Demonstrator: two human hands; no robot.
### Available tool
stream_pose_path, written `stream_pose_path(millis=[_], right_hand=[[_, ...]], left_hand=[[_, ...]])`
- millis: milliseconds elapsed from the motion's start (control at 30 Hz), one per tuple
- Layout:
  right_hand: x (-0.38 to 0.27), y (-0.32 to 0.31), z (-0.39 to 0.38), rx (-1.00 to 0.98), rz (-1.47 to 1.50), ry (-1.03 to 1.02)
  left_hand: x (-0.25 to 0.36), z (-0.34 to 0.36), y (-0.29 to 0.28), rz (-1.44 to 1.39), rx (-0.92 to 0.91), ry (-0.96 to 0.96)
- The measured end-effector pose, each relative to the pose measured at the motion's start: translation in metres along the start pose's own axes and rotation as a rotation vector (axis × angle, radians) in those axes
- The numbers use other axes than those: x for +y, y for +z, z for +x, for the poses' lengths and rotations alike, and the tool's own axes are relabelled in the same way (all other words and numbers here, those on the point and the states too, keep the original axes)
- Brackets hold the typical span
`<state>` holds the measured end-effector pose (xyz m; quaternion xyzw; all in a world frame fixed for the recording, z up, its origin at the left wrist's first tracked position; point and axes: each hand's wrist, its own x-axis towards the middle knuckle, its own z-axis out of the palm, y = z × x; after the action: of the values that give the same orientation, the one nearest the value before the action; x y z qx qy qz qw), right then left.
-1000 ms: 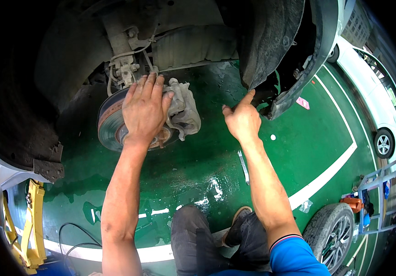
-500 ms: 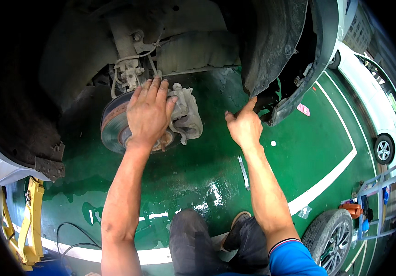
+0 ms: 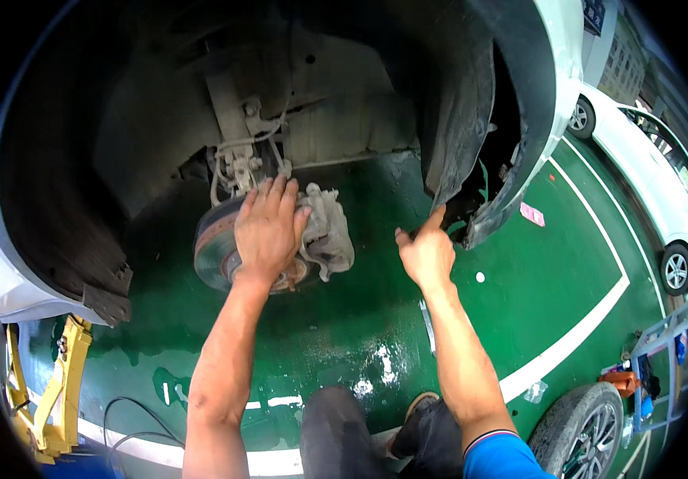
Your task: The person works on the front wheel well of a white car, using a screwdriver to remove fasteners from the plastic liner. The person then pulls the liner away from the wheel arch to expose the brake assembly and suspension components.
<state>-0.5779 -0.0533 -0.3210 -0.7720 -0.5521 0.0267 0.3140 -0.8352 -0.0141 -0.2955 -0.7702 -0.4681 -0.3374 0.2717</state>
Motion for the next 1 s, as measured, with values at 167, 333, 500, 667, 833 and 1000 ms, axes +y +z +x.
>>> stream_pose_path(millis=[167, 333, 500, 667, 833, 1000], right_hand=[[0.009, 0.000, -0.006, -0.114, 0.105, 0.014], [0.018, -0.070, -0.016, -0.267, 0.104, 0.142], [0.039, -0.131, -0.046, -0.560, 0.025, 0.236], [0.097, -0.189, -0.078, -0.543, 0.091, 0.490], [0.121, -0.214, -0.097, -0.679, 0.190, 0.672], [0.141, -0.214, -0.126, -0.793, 0.309, 0.828]], left_hand=[[-0.009, -0.013, -0.006, -0.011, -0.171, -0.073], [0.002, 0.015, -0.022, -0.123, -0.274, -0.079], [0.008, 0.004, -0.070, -0.131, -0.430, -0.145], [0.093, 0.020, -0.170, -0.471, -0.674, -0.612], [0.106, -0.080, -0.241, -0.489, -1.235, -0.924], [0.061, -0.141, -0.313, -0.402, -1.560, -1.027]])
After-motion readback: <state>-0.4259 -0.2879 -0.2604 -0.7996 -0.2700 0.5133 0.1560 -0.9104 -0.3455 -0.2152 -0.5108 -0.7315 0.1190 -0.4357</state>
